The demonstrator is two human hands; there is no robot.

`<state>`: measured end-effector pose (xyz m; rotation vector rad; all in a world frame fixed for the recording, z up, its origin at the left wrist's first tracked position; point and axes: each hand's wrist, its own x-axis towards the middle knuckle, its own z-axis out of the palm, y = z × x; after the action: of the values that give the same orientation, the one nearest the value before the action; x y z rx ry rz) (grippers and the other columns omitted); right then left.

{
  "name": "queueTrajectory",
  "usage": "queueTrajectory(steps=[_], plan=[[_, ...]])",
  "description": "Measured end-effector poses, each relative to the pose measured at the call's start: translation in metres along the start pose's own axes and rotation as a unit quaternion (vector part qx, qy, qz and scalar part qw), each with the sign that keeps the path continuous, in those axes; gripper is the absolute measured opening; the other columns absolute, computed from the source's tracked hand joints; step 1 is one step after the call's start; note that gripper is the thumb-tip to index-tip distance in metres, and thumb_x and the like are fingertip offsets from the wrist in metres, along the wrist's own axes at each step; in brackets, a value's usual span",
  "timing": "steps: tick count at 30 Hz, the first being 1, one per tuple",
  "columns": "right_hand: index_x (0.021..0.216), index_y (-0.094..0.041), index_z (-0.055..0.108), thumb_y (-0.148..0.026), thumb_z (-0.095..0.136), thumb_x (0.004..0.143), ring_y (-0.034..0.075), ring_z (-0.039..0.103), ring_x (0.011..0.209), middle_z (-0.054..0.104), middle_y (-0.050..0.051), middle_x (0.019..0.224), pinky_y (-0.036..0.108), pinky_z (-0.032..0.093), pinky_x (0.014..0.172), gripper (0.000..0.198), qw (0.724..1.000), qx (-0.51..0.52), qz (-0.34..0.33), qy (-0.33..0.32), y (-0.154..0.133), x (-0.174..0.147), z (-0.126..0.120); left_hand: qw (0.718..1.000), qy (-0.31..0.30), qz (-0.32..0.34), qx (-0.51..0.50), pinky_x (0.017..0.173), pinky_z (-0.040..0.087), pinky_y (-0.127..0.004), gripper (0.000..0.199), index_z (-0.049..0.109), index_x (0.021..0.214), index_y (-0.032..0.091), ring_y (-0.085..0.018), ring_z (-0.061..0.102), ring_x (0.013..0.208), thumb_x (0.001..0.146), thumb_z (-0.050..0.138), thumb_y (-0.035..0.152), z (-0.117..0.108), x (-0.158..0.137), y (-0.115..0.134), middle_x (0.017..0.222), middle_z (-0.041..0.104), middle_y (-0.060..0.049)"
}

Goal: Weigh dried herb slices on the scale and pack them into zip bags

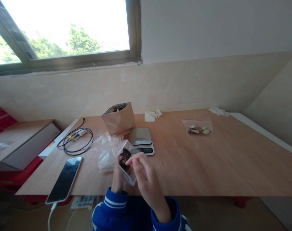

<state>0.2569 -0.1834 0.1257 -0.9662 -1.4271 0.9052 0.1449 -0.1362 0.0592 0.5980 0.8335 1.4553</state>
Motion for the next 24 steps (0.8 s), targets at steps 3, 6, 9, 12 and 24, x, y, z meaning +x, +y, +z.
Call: queueTrajectory(steps=[3,6,9,12,24], plan=[[0.101,-0.023,0.061,-0.028,0.036,0.094,0.020,0.053,0.108,0.058,0.007,0.108,0.036,0.041,0.096,0.026,0.994,-0.107,-0.025,-0.002,0.013,0.005,0.010,1.000,-0.005,0.021,0.013,0.105,0.033,-0.038,0.048,0.063,0.108,0.014,-0.024,0.058,0.110,0.083,0.050,0.053,-0.005,-0.003,-0.004,0.106,0.068,-0.008],[0.112,-0.023,0.058,-0.025,0.040,0.091,0.024,0.049,0.116,0.058,0.009,0.115,0.044,0.037,0.101,0.028,0.982,-0.181,-0.035,0.039,0.038,0.008,0.014,0.999,-0.038,0.029,0.008,0.106,0.033,-0.037,0.044,0.061,0.115,0.018,-0.025,0.052,0.119,0.082,0.053,0.046,-0.011,-0.004,-0.002,0.118,0.064,-0.007],[0.125,-0.025,0.050,-0.027,0.049,0.086,0.025,0.048,0.120,0.055,0.009,0.124,0.046,0.039,0.102,0.038,0.979,-0.192,-0.046,0.049,0.053,0.007,0.012,0.996,-0.086,-0.002,0.015,0.102,0.038,-0.037,0.041,0.061,0.116,0.020,-0.026,0.052,0.118,0.079,0.056,0.036,-0.014,-0.005,0.005,0.122,0.061,-0.007],[0.128,-0.027,0.047,-0.031,0.055,0.083,0.026,0.045,0.124,0.051,0.009,0.131,0.046,0.040,0.102,0.045,0.982,-0.182,-0.046,0.026,0.056,0.005,0.007,0.994,-0.099,-0.027,0.021,0.099,0.041,-0.037,0.042,0.060,0.117,0.021,-0.026,0.054,0.115,0.077,0.057,0.030,-0.015,-0.005,0.010,0.123,0.061,-0.007],[0.105,-0.025,0.061,-0.027,0.061,0.080,0.024,0.056,0.109,0.063,0.006,0.113,0.044,0.042,0.098,0.025,0.985,-0.167,-0.028,0.019,0.051,0.013,0.001,0.998,-0.046,-0.005,0.033,0.101,0.038,-0.031,0.039,0.063,0.112,0.022,-0.024,0.049,0.123,0.073,0.069,0.025,-0.020,0.000,0.007,0.123,0.062,-0.005]])
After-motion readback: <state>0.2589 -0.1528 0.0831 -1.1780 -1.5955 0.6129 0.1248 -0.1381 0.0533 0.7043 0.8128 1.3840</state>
